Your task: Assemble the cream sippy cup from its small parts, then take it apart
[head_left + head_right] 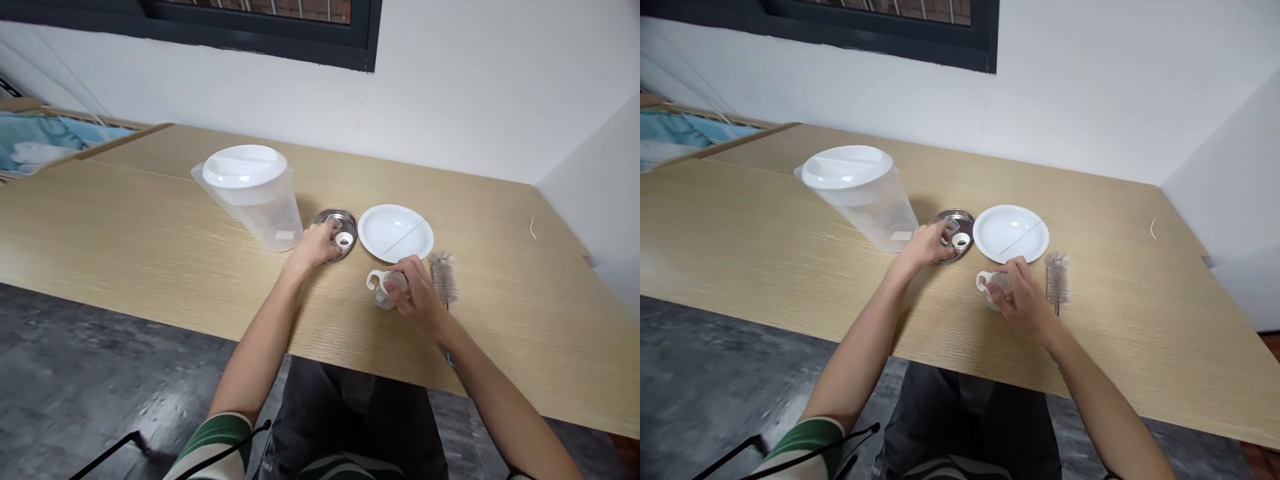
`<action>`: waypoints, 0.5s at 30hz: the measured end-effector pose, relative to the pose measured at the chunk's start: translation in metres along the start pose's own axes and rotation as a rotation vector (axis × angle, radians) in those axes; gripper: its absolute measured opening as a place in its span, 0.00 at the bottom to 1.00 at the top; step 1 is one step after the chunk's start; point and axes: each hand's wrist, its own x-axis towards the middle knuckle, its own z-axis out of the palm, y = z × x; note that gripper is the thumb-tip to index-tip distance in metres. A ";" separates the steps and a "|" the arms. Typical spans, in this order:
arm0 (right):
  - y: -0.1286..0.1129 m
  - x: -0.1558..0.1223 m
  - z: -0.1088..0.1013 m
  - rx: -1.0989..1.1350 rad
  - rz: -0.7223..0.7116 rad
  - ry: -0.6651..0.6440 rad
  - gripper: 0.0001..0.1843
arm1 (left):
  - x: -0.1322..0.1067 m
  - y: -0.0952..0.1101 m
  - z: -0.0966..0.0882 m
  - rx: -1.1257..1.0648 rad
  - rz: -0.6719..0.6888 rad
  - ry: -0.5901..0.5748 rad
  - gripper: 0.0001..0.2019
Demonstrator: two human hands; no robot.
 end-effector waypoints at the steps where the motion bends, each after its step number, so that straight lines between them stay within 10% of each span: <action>1: 0.000 0.000 0.000 -0.001 -0.002 0.002 0.10 | 0.000 -0.001 -0.001 -0.039 0.014 0.033 0.22; 15: -0.001 0.000 0.002 0.003 -0.027 0.008 0.10 | 0.008 0.011 0.010 -0.233 0.204 0.196 0.05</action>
